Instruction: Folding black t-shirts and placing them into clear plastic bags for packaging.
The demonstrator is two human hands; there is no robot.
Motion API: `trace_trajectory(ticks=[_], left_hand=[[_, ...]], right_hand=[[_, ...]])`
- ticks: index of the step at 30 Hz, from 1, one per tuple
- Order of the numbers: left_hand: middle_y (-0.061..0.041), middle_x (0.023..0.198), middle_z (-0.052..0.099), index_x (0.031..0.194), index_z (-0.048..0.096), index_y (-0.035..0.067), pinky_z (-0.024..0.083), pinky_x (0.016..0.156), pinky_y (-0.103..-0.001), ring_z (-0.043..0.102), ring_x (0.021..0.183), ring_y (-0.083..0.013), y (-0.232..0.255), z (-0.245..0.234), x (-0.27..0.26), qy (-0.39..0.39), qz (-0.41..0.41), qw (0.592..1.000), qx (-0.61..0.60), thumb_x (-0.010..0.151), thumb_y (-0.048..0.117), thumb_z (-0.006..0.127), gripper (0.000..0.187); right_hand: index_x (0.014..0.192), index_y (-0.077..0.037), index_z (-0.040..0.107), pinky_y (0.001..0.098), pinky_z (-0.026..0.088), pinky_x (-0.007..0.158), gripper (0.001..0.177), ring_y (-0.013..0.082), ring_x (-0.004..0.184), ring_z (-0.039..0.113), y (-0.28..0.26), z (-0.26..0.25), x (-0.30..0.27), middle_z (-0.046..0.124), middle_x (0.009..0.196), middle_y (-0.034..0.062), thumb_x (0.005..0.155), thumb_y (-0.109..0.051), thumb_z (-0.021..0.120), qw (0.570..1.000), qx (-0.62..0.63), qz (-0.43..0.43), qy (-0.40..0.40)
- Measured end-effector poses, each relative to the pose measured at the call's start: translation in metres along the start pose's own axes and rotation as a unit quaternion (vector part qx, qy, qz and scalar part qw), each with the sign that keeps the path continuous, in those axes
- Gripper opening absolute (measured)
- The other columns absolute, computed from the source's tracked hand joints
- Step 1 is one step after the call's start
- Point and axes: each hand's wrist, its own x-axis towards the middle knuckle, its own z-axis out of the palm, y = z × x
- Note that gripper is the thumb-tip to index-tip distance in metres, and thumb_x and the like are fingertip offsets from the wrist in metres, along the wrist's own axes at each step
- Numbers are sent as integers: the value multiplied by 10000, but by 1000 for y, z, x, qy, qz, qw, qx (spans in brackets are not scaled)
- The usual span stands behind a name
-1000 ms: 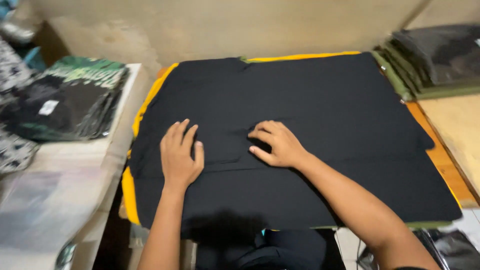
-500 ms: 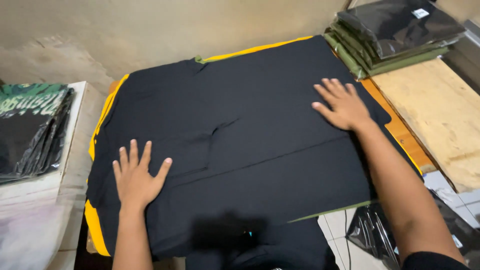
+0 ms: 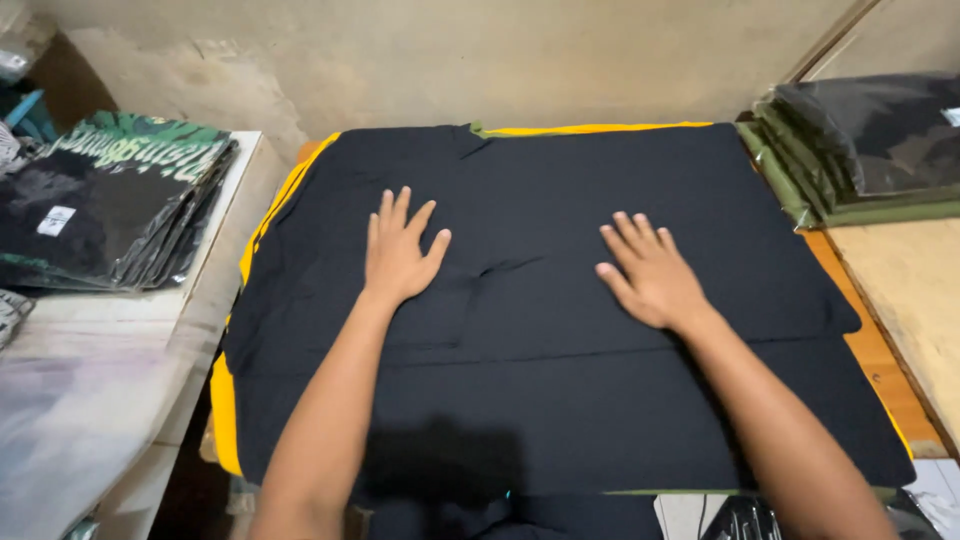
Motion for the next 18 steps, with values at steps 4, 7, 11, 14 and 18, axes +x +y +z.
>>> trace_trajectory(ticks=[4,7,11,14,18], left_hand=[[-155,1715,223,1618,373,248,40,1253,-618,101,1596,-385,-11,33,37,-115,-68,990,49,976,659,436,766],[-153,1728,168,1642,302,242,4,1255,-618,59,1602,-381,-6,22,30,-148,-69,983,80,1004,689,323,779],[-137,1733,157,1650,276,231,-3,1264,-582,57,1606,-356,-1,4,20,-183,-65,977,84,1022,692,263,780],[-134,1729,173,1642,295,231,19,1266,-578,78,1604,-353,-1,2,19,-181,-68,978,82,1017,684,289,772],[-161,1716,205,1635,319,213,67,1260,-598,114,1596,-380,-4,4,21,-167,-55,980,91,1007,673,326,778]], right_hand=[[1623,-215,335,622,158,1241,663,371,1573,185,8,-5,31,249,1706,114,1069,-569,256,994,47,46,-91],[1648,-232,274,613,125,1248,679,332,1589,134,44,10,59,199,1721,97,1075,-595,238,988,55,85,-114],[1653,-226,292,623,128,1244,688,311,1589,163,102,37,96,219,1725,64,1084,-608,242,981,39,168,-89],[1662,-201,267,646,107,1237,723,313,1594,133,141,48,121,184,1734,67,1078,-625,226,974,31,203,-92],[1669,-173,260,677,93,1221,734,339,1592,118,175,60,148,168,1740,84,1086,-614,195,968,36,237,-72]])
